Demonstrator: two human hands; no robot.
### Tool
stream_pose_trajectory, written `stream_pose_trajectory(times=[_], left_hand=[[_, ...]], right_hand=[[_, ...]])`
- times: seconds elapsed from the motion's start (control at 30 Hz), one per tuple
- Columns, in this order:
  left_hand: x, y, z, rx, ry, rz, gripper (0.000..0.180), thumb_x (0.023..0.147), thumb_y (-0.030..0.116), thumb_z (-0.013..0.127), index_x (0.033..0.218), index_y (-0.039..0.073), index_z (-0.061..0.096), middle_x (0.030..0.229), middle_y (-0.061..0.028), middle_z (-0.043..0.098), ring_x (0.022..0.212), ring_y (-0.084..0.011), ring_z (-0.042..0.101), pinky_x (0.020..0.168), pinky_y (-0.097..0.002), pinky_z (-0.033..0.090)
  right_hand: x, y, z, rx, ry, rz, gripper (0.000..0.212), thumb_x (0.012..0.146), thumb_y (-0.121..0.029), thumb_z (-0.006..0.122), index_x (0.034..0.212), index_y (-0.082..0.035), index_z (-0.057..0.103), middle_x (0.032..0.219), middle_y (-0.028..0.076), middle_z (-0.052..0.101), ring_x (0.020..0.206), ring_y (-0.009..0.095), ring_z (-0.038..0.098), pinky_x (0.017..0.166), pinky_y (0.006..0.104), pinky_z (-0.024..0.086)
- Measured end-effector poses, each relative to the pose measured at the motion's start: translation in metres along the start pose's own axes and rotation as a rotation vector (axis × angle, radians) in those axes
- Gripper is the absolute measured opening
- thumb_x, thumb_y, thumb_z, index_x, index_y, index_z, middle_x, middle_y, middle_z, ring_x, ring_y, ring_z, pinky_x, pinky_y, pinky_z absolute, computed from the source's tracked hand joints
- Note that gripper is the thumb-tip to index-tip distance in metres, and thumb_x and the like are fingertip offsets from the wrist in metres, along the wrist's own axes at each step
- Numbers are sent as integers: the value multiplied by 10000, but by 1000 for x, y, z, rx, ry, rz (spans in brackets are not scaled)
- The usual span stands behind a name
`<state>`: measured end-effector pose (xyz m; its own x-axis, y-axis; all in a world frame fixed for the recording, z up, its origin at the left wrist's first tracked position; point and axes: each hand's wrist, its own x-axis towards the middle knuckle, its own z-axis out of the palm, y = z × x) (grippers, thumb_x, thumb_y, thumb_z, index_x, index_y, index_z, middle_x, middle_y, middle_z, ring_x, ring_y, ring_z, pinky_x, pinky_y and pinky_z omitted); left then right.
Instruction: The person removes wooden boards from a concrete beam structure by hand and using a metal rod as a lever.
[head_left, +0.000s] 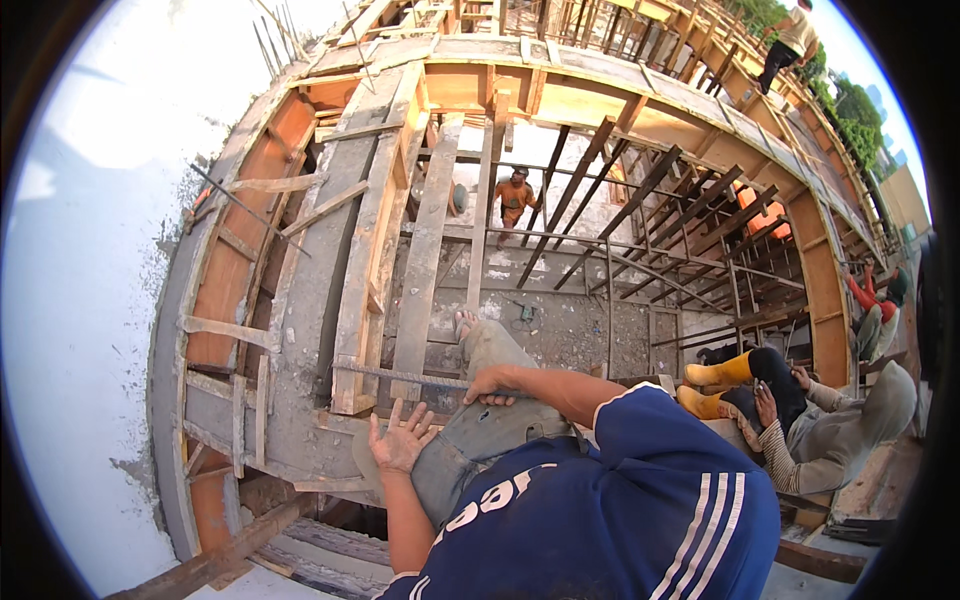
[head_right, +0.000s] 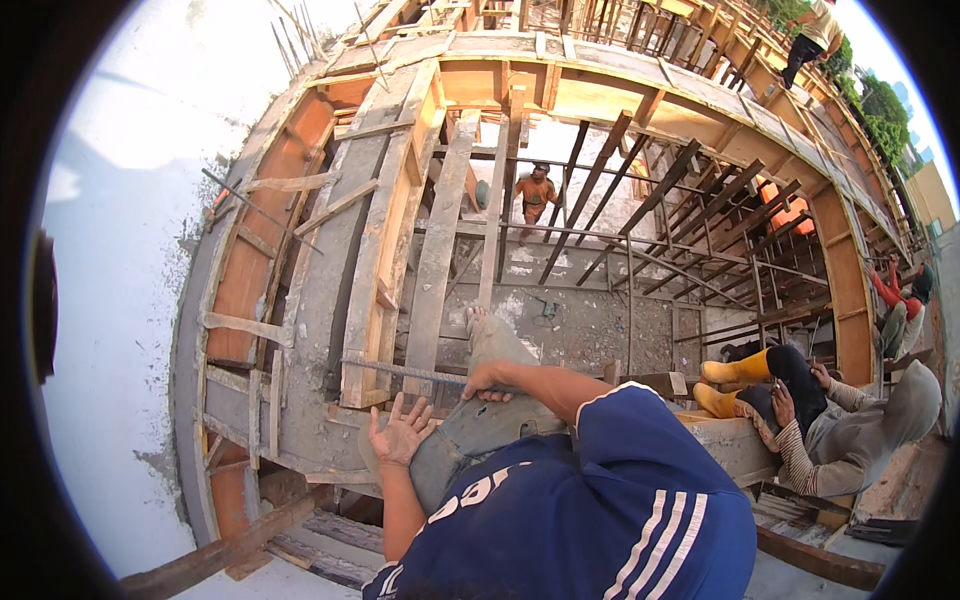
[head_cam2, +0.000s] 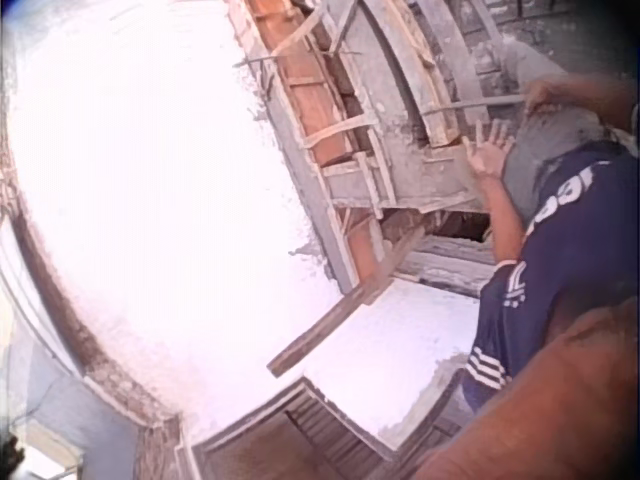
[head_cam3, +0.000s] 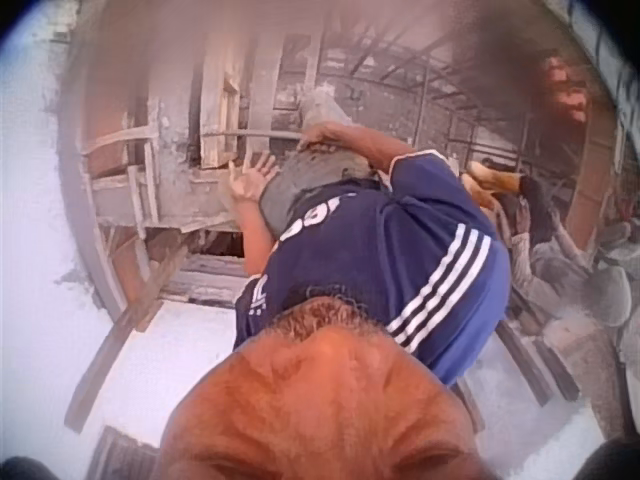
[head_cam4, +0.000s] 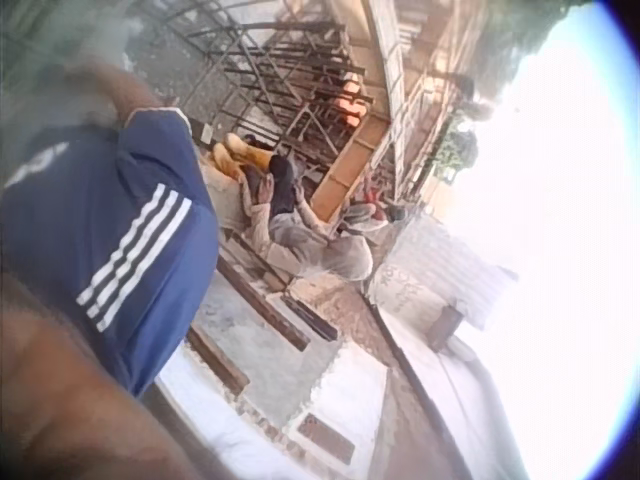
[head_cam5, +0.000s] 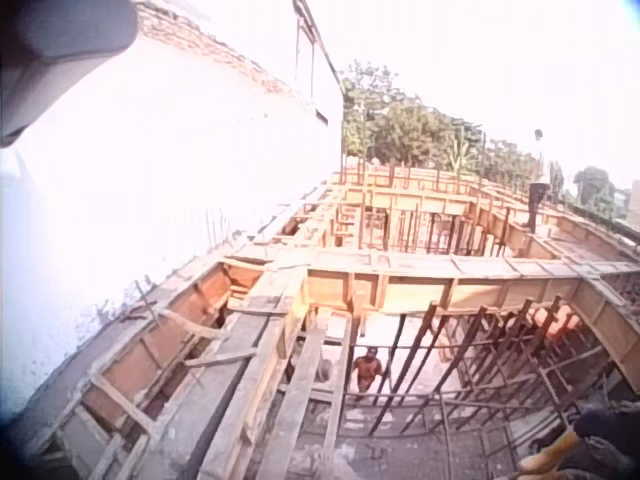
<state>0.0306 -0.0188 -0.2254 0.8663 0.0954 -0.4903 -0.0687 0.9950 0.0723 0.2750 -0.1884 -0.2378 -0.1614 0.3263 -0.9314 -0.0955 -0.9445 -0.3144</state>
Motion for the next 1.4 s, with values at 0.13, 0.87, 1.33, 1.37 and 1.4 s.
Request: stream_pose_trajectory(times=[0.13,0.87,1.33,1.37,1.4], left_hand=[[3,4,-2,15,-10,-1,840,920,692,463,1569,203,253,1457,-295,407,1309,-486,436,1060,-674,345],[-6,3,-9,70,-27,33,871,911,672,515,1565,184,211,1447,-292,429,1300,-459,473,1065,-641,362],[-6,1,-5,74,-1,41,822,923,659,501,1538,168,262,1396,-285,483,1251,-481,506,1055,-655,368],[-7,0,-5,69,3,41,826,922,659,504,1540,169,257,1396,-285,484,1249,-481,508,1053,-655,370],[-6,0,-5,65,4,38,831,920,659,506,1543,170,253,1395,-285,484,1247,-482,509,1051,-656,371]], right_hand=[[-7,-5,3,-29,82,16,443,891,-465,670,645,-163,459,536,-34,368,425,128,382,406,354,316],[-14,-8,5,8,79,-35,431,895,-423,706,680,-103,512,504,12,451,359,144,418,320,341,334],[-10,-1,6,-41,100,-16,451,893,-469,691,665,-124,508,507,1,448,372,147,414,340,339,351],[-11,-1,6,-38,97,-20,450,891,-470,693,667,-125,509,509,-1,446,374,145,413,342,340,352],[-11,-1,5,-39,99,-13,449,889,-473,694,674,-124,510,512,-2,447,379,144,417,346,339,355]])
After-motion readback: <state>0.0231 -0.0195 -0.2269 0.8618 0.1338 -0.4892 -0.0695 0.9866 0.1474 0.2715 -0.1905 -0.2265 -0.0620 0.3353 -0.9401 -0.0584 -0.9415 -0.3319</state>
